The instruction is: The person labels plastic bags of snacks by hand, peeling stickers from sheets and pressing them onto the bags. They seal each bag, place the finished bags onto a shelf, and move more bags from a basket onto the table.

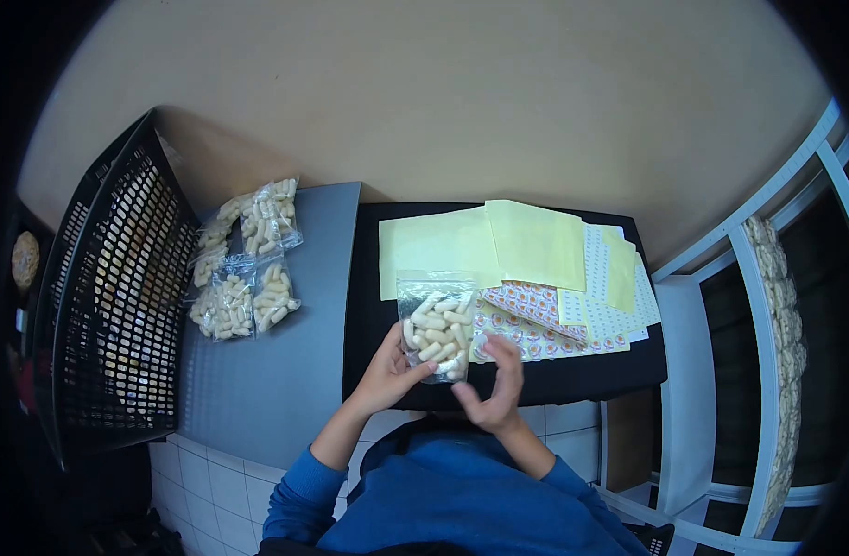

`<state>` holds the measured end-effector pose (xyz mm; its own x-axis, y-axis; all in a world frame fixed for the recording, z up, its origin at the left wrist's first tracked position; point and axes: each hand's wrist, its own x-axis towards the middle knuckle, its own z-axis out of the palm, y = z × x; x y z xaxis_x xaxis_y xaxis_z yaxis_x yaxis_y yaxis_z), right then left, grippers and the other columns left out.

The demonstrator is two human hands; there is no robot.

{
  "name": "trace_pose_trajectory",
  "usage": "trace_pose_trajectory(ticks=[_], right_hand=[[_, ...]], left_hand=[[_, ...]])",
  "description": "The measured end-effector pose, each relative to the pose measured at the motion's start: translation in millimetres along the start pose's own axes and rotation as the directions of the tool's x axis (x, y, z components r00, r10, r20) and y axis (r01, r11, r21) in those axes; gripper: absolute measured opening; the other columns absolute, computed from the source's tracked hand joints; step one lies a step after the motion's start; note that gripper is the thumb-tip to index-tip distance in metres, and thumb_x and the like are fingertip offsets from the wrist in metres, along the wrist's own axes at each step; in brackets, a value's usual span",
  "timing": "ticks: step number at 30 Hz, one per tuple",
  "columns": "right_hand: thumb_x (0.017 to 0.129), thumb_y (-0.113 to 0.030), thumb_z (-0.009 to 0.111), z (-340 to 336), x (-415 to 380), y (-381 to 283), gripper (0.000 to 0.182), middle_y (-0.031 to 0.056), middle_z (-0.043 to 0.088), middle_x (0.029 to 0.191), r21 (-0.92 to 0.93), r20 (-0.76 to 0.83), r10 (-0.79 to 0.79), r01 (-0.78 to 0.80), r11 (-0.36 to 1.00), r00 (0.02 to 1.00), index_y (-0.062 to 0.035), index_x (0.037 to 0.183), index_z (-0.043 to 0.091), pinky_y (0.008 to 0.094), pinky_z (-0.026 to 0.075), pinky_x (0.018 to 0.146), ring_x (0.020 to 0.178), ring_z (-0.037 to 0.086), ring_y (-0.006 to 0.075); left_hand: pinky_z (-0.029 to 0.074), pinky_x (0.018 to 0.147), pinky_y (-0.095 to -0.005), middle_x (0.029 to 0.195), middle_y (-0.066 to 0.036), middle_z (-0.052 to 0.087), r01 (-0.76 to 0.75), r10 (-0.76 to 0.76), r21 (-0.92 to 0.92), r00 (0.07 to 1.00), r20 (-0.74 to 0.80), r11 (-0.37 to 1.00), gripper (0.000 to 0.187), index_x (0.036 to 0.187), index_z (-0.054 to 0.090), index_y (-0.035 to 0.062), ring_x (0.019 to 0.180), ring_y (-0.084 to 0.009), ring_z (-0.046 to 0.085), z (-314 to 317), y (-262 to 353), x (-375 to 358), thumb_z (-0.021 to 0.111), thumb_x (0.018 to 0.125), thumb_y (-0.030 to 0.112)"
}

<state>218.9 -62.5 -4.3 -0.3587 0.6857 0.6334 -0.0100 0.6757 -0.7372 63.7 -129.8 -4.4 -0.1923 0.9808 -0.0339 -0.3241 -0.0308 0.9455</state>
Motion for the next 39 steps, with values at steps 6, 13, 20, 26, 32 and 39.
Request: trace_pose_trajectory(ticks=[6,13,20,26,32,39], right_hand=[[0.072,-0.009,0.061,-39,88,-28,0.007,0.0088,0.051,0.099,0.022,0.331,0.123,-0.138,0.990,0.935,-0.0043,0.078,0.061,0.0346,0.036,0.084,0.099,0.046,0.0234],[0.072,-0.010,0.059,-49,134,-49,0.006,0.0055,0.052,0.093,-0.163,0.491,0.075,0.007,0.987,0.868,-0.0056,0.076,0.059,0.0340,0.032,0.085,0.093,0.046,0.0228],[0.073,-0.010,0.059,-53,141,-66,0.005,0.0032,0.052,0.088,-0.314,0.582,-0.089,0.324,0.892,0.808,-0.0075,0.077,0.057,0.0340,0.030,0.081,0.087,0.049,0.0192],[0.073,-0.009,0.059,-49,144,-71,0.006,0.0026,0.051,0.087,-0.335,0.611,-0.143,0.417,0.845,0.779,-0.0077,0.077,0.055,0.0352,0.030,0.080,0.082,0.050,0.0184],[0.070,-0.010,0.062,-40,139,-74,0.008,0.0030,0.052,0.087,-0.383,0.585,-0.161,0.446,0.809,0.795,-0.0089,0.076,0.057,0.0354,0.030,0.081,0.085,0.051,0.0182],[0.069,-0.011,0.062,-38,129,-77,0.023,0.0066,0.052,0.107,-0.428,0.488,-0.203,0.435,0.792,0.849,-0.0142,0.092,0.062,0.0372,0.031,0.085,0.101,0.047,0.0224]], left_hand=[[0.035,0.095,-0.0328,0.119,-0.013,0.042,0.006,-0.006,0.039,1.000,-0.003,0.999,0.062,0.126,0.021,0.0015,0.113,-0.0189,0.042,19,36,15,0.056,0.075,-0.006],[0.034,0.094,-0.0323,0.122,-0.017,0.037,-0.099,0.093,0.043,0.988,0.123,0.994,0.069,0.131,0.012,0.0021,0.113,-0.0211,0.040,41,69,35,0.053,0.075,-0.005],[0.032,0.094,-0.0318,0.118,-0.015,0.039,-0.081,0.061,0.094,0.979,0.195,0.992,0.072,0.132,0.015,0.0025,0.109,-0.0202,0.042,40,81,33,0.052,0.070,-0.002],[0.033,0.093,-0.0317,0.116,-0.014,0.041,-0.118,0.084,0.138,0.969,0.232,0.983,0.070,0.130,0.017,0.0017,0.108,-0.0194,0.043,36,81,33,0.052,0.070,-0.002],[0.037,0.090,-0.0305,0.115,-0.014,0.042,-0.104,0.088,0.070,0.977,0.194,0.992,0.064,0.129,0.019,0.0020,0.106,-0.0178,0.044,40,88,28,0.056,0.076,0.004],[0.039,0.088,-0.0292,0.115,-0.014,0.042,-0.225,0.217,0.076,0.971,0.101,0.971,0.056,0.128,0.020,0.0023,0.106,-0.0170,0.044,42,85,31,0.053,0.082,0.004]])
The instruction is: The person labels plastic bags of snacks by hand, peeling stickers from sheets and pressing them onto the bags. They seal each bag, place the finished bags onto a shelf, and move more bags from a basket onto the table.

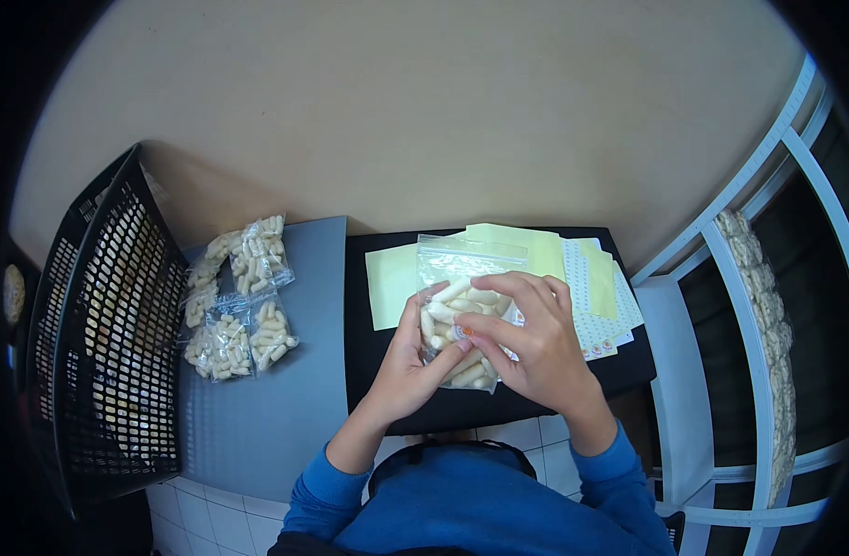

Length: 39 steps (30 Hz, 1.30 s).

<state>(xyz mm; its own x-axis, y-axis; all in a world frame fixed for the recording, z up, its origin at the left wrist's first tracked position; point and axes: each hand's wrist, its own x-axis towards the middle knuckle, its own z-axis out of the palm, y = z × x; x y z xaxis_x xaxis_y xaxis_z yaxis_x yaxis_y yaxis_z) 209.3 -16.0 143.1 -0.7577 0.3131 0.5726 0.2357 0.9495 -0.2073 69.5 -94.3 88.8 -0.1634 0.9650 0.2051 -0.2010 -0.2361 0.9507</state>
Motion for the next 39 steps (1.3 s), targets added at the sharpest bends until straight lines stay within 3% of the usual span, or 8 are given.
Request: trace_pose_trajectory(ticks=[5,7,9,11,21,33,35,39], right_hand=[[0.067,-0.008,0.062,16,-6,-1,0.047,0.0146,0.039,0.123,0.050,-0.105,0.090,-0.085,0.995,0.990,-0.0139,0.113,0.055,0.0418,0.029,0.093,0.115,0.036,0.0338],[0.067,-0.004,0.061,24,-8,-10,0.058,0.0191,0.028,0.130,0.372,-0.321,0.358,-0.231,0.899,0.877,-0.0074,0.123,0.043,0.0447,0.029,0.095,0.120,0.029,0.0373],[0.069,0.001,0.059,36,-16,-5,0.071,0.0218,0.020,0.133,0.434,-0.238,0.421,-0.292,0.852,0.875,-0.0031,0.131,0.026,0.0436,0.035,0.093,0.120,0.033,0.0355],[0.070,0.005,0.058,45,-17,-10,0.078,0.0209,0.022,0.133,0.917,-0.067,0.581,-0.180,0.356,0.811,-0.0045,0.135,0.015,0.0371,0.041,0.090,0.115,0.041,0.0310],[0.070,0.006,0.058,55,-25,-3,0.083,0.0207,0.028,0.128,0.909,-0.074,0.573,-0.182,0.376,0.816,-0.0047,0.135,0.008,0.0318,0.044,0.086,0.110,0.045,0.0284],[0.070,0.001,0.063,81,-31,23,0.071,0.0158,0.043,0.113,0.862,-0.033,0.685,-0.326,0.387,0.728,-0.0014,0.130,0.025,0.0259,0.050,0.066,0.090,0.057,0.0202],[0.067,-0.002,0.065,97,-45,64,0.062,0.0146,0.047,0.109,0.584,-0.101,0.643,-0.478,0.656,0.759,-0.0029,0.122,0.038,0.0314,0.049,0.071,0.090,0.057,0.0231],[0.064,-0.001,0.063,105,-65,130,0.055,0.0159,0.043,0.115,0.189,-0.011,0.563,-0.552,0.813,0.826,-0.0040,0.116,0.045,0.0367,0.043,0.084,0.099,0.051,0.0272]], left_hand=[[0.039,0.088,-0.0292,0.116,-0.014,0.042,-0.007,0.008,0.021,0.999,-0.035,1.000,0.056,0.128,0.021,0.0010,0.106,-0.0167,0.044,3,3,-1,0.053,0.081,0.002],[0.040,0.086,-0.0287,0.113,-0.014,0.044,-0.036,0.037,0.006,0.998,-0.053,0.999,0.053,0.126,0.023,0.0006,0.104,-0.0159,0.046,7,4,-1,0.053,0.081,0.002],[0.041,0.085,-0.0283,0.111,-0.013,0.046,-0.064,0.063,-0.009,0.996,-0.070,0.998,0.050,0.124,0.026,0.0001,0.101,-0.0152,0.048,7,3,0,0.053,0.082,0.003],[0.043,0.079,-0.0260,0.102,-0.011,0.051,-0.031,0.032,0.016,0.993,-0.110,0.999,0.039,0.117,0.035,-0.0006,0.092,-0.0126,0.051,1,-4,0,0.052,0.083,0.006],[0.044,0.070,-0.0232,0.090,-0.009,0.055,-0.052,0.086,0.153,0.971,-0.222,0.987,0.027,0.107,0.042,-0.0018,0.082,-0.0096,0.052,0,-17,5,0.051,0.086,0.013],[0.044,0.078,-0.0253,0.099,-0.008,0.051,0.130,-0.097,0.197,0.981,-0.168,0.972,0.040,0.111,0.038,-0.0004,0.090,-0.0109,0.051,-14,-35,-10,0.060,0.078,0.008],[0.044,0.078,-0.0252,0.098,-0.008,0.051,0.282,-0.244,0.179,0.947,-0.207,0.942,0.040,0.111,0.039,-0.0003,0.090,-0.0111,0.051,-31,-59,-21,0.060,0.077,0.006],[0.043,0.078,-0.0271,0.097,-0.011,0.053,0.313,-0.263,0.213,0.937,-0.232,0.926,0.047,0.111,0.039,-0.0006,0.089,-0.0142,0.053,-54,-91,-32,0.063,0.072,0.007]])
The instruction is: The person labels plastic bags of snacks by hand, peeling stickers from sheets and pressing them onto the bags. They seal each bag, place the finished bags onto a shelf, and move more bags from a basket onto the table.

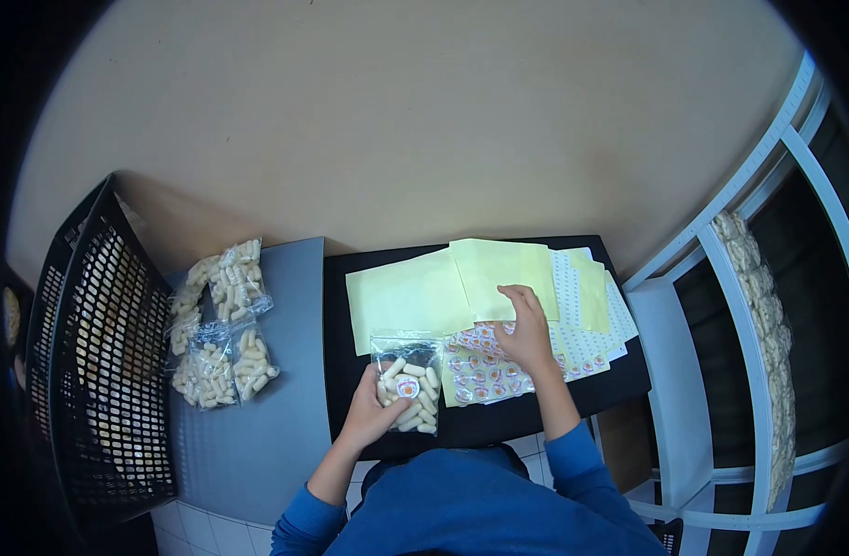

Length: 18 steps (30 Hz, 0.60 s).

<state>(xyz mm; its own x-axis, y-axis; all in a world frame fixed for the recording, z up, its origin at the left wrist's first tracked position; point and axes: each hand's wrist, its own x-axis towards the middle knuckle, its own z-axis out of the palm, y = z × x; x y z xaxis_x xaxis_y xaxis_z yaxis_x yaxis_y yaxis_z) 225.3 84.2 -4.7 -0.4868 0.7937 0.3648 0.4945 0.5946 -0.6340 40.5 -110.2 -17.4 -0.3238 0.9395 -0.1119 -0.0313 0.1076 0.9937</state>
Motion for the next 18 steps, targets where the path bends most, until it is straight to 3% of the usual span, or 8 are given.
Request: trace_pose_trajectory(ticks=[3,6,10,11,12,14,16,18], right_hand=[[0.059,-0.002,0.063,2,15,23,0.061,0.0124,0.041,0.122,-0.360,0.198,-0.048,0.119,0.925,0.979,-0.0084,0.117,0.045,0.0434,0.028,0.098,0.118,0.036,0.0289],[0.060,-0.003,0.062,10,19,39,0.062,0.0119,0.037,0.128,-0.355,0.326,-0.063,0.183,0.917,0.943,-0.0099,0.119,0.044,0.0441,0.026,0.100,0.122,0.031,0.0303],[0.060,-0.003,0.059,19,22,48,0.046,0.0128,0.051,0.114,-0.136,0.251,-0.183,0.221,0.966,0.951,-0.0056,0.106,0.055,0.0383,0.039,0.091,0.108,0.047,0.0282],[0.061,-0.001,0.059,18,22,45,0.031,0.0104,0.058,0.100,-0.131,0.138,-0.209,0.227,0.965,0.968,-0.0041,0.092,0.061,0.0337,0.047,0.080,0.094,0.056,0.0258],[0.061,-0.001,0.059,17,22,46,0.031,0.0104,0.058,0.100,-0.127,0.138,-0.209,0.227,0.966,0.968,-0.0041,0.092,0.061,0.0337,0.047,0.080,0.094,0.056,0.0258],[0.063,0.000,0.060,12,25,47,0.022,0.0078,0.061,0.091,-0.164,-0.135,-0.273,0.250,0.954,0.953,-0.0039,0.084,0.064,0.0329,0.049,0.073,0.084,0.059,0.0236],[0.064,0.004,0.059,5,27,41,0.018,0.0073,0.063,0.083,-0.184,-0.274,-0.268,0.224,0.957,0.924,-0.0032,0.079,0.065,0.0313,0.049,0.068,0.077,0.060,0.0229],[0.063,0.007,0.059,-4,28,37,0.021,0.0082,0.063,0.084,-0.186,-0.487,-0.262,0.194,0.963,0.833,-0.0026,0.080,0.065,0.0300,0.049,0.067,0.076,0.060,0.0231]], left_hand=[[0.043,0.081,-0.0291,0.102,-0.017,0.053,0.039,-0.043,0.157,0.999,0.020,0.987,0.056,0.113,0.035,-0.0016,0.094,-0.0201,0.054,-2,-16,5,0.067,0.070,0.014],[0.043,0.082,-0.0300,0.101,-0.019,0.053,0.129,-0.136,0.178,0.990,0.028,0.976,0.060,0.116,0.031,-0.0029,0.095,-0.0217,0.054,-3,-32,11,0.066,0.071,0.017],[0.040,0.087,-0.0346,0.113,-0.024,0.044,0.163,-0.202,0.246,0.969,0.144,0.956,0.073,0.123,0.020,-0.0061,0.103,-0.0300,0.049,1,-23,4,0.064,0.074,0.025],[0.032,0.094,-0.0407,0.121,-0.027,0.034,0.071,-0.203,0.567,0.964,0.173,0.821,0.085,0.128,0.010,-0.0086,0.113,-0.0363,0.037,-2,-26,4,0.063,0.075,0.032],[0.032,0.094,-0.0407,0.121,-0.027,0.034,0.073,-0.205,0.569,0.964,0.171,0.819,0.085,0.128,0.010,-0.0086,0.113,-0.0363,0.037,0,-17,4,0.063,0.075,0.032],[0.023,0.098,-0.0441,0.125,-0.028,0.028,0.064,-0.121,0.868,0.993,-0.005,0.492,0.095,0.130,0.002,-0.0094,0.118,-0.0399,0.026,9,7,2,0.062,0.074,0.038],[0.022,0.100,-0.0421,0.126,-0.030,0.022,0.011,-0.053,0.866,0.998,0.018,0.501,0.090,0.129,0.009,-0.0080,0.118,-0.0399,0.024,11,19,11,0.063,0.074,0.039],[0.026,0.098,-0.0413,0.127,-0.028,0.024,-0.125,0.030,0.684,0.988,0.149,0.719,0.082,0.128,0.015,-0.0080,0.117,-0.0370,0.027,18,28,22,0.061,0.076,0.036]])
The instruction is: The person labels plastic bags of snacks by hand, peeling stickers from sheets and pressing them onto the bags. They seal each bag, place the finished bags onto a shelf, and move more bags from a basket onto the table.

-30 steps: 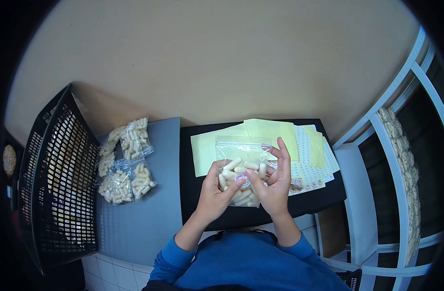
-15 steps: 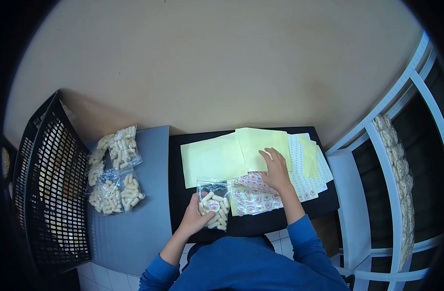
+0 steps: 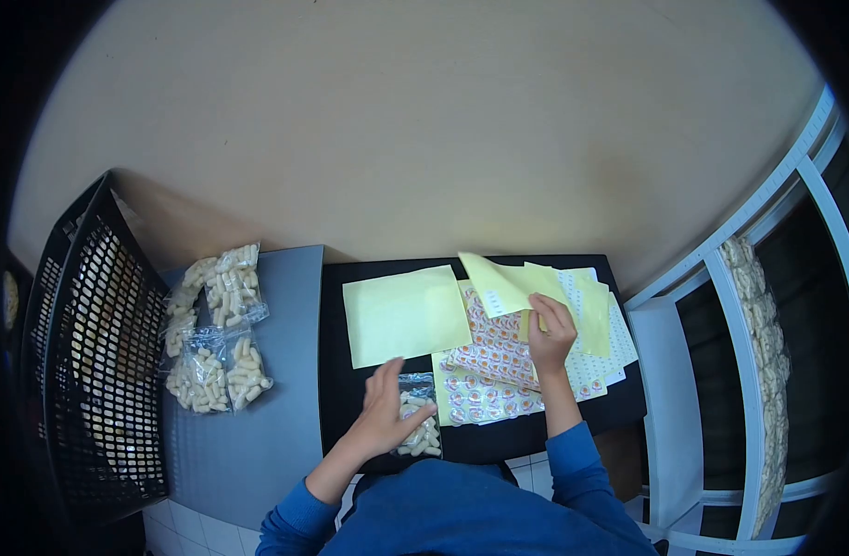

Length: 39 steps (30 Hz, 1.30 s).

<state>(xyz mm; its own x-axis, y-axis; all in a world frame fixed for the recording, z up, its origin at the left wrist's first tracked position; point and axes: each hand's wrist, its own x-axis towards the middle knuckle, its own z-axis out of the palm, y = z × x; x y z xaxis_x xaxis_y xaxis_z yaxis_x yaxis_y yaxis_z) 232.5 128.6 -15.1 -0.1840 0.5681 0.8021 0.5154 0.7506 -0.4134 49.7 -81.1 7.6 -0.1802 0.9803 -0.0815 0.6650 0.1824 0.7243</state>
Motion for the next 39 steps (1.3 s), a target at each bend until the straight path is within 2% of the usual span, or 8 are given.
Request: trace_pose_trajectory(ticks=[2,4,9,13,15,18,23,39], right_hand=[[0.062,0.010,0.058,-8,5,-12,0.022,0.0092,0.063,0.082,0.013,-0.066,0.002,-0.001,1.000,0.998,-0.0021,0.080,0.065,0.0300,0.049,0.067,0.075,0.060,0.0235],[0.061,0.011,0.059,-20,11,-33,0.024,0.0095,0.062,0.081,-0.007,-0.195,-0.145,0.147,0.989,0.970,-0.0020,0.080,0.065,0.0314,0.050,0.066,0.074,0.061,0.0241],[0.058,0.011,0.059,-50,25,-87,0.024,0.0071,0.062,0.079,-0.017,-0.255,-0.341,0.348,0.937,0.905,-0.0036,0.077,0.065,0.0261,0.051,0.062,0.071,0.061,0.0224],[0.059,0.002,0.063,-56,27,-94,0.021,0.0078,0.061,0.083,0.029,-0.195,-0.373,0.386,0.922,0.907,-0.0044,0.080,0.065,0.0299,0.050,0.066,0.076,0.060,0.0238],[0.059,-0.010,0.067,-59,40,-104,0.028,0.0087,0.060,0.087,0.244,0.119,-0.295,0.260,0.934,0.948,-0.0049,0.086,0.064,0.0336,0.048,0.071,0.082,0.058,0.0253],[0.057,-0.019,0.069,-55,46,-117,0.038,0.0095,0.059,0.090,0.434,0.247,-0.263,0.136,0.891,0.932,-0.0049,0.092,0.063,0.0363,0.045,0.075,0.086,0.056,0.0267],[0.061,-0.007,0.070,-40,47,-148,0.032,0.0079,0.058,0.085,0.387,0.117,-0.134,0.079,0.919,0.984,-0.0063,0.092,0.064,0.0313,0.045,0.065,0.077,0.056,0.0231],[0.059,-0.001,0.069,-24,47,-160,0.022,0.0042,0.058,0.075,0.201,-0.060,-0.257,0.264,0.943,0.965,-0.0063,0.080,0.064,0.0312,0.046,0.060,0.067,0.058,0.0208]], left_hand=[[0.034,0.092,-0.0380,0.125,-0.024,0.032,-0.033,0.038,-0.135,0.999,0.031,0.990,0.070,0.127,0.021,-0.0064,0.113,-0.0307,0.036,2,9,15,0.053,0.082,0.037],[0.039,0.085,-0.0325,0.119,-0.018,0.041,0.144,0.057,-0.838,0.977,0.203,0.527,0.064,0.127,0.024,-0.0041,0.105,-0.0231,0.045,-1,27,34,0.044,0.086,0.042],[0.043,0.072,-0.0248,0.094,-0.006,0.051,-0.129,0.141,-0.976,0.984,-0.105,0.174,0.024,0.105,0.042,0.0016,0.084,-0.0091,0.051,-30,75,51,0.040,0.091,0.021],[0.040,0.071,-0.0212,0.081,-0.001,0.052,-0.255,0.121,-0.928,0.966,-0.230,0.271,0.008,0.081,0.044,0.0052,0.078,-0.0047,0.048,-44,79,52,0.052,0.084,0.005],[0.040,0.071,-0.0212,0.082,-0.001,0.052,-0.298,0.122,-0.912,0.954,-0.274,0.283,0.008,0.081,0.044,0.0055,0.078,-0.0048,0.048,-50,81,48,0.051,0.084,0.005],[0.040,0.071,-0.0215,0.083,-0.001,0.052,-0.346,0.121,-0.894,0.938,-0.325,0.284,0.009,0.081,0.043,0.0057,0.078,-0.0051,0.048,-54,77,47,0.051,0.084,0.003],[0.041,0.072,-0.0216,0.083,-0.002,0.053,-0.393,0.175,-0.853,0.919,-0.353,0.342,0.009,0.081,0.044,0.0051,0.080,-0.0057,0.049,-53,78,43,0.051,0.084,0.002],[0.041,0.068,-0.0193,0.082,-0.004,0.055,-0.402,0.129,-0.847,0.915,-0.381,0.347,0.008,0.078,0.046,0.0044,0.077,-0.0046,0.051,-57,74,43,0.052,0.084,0.003]])
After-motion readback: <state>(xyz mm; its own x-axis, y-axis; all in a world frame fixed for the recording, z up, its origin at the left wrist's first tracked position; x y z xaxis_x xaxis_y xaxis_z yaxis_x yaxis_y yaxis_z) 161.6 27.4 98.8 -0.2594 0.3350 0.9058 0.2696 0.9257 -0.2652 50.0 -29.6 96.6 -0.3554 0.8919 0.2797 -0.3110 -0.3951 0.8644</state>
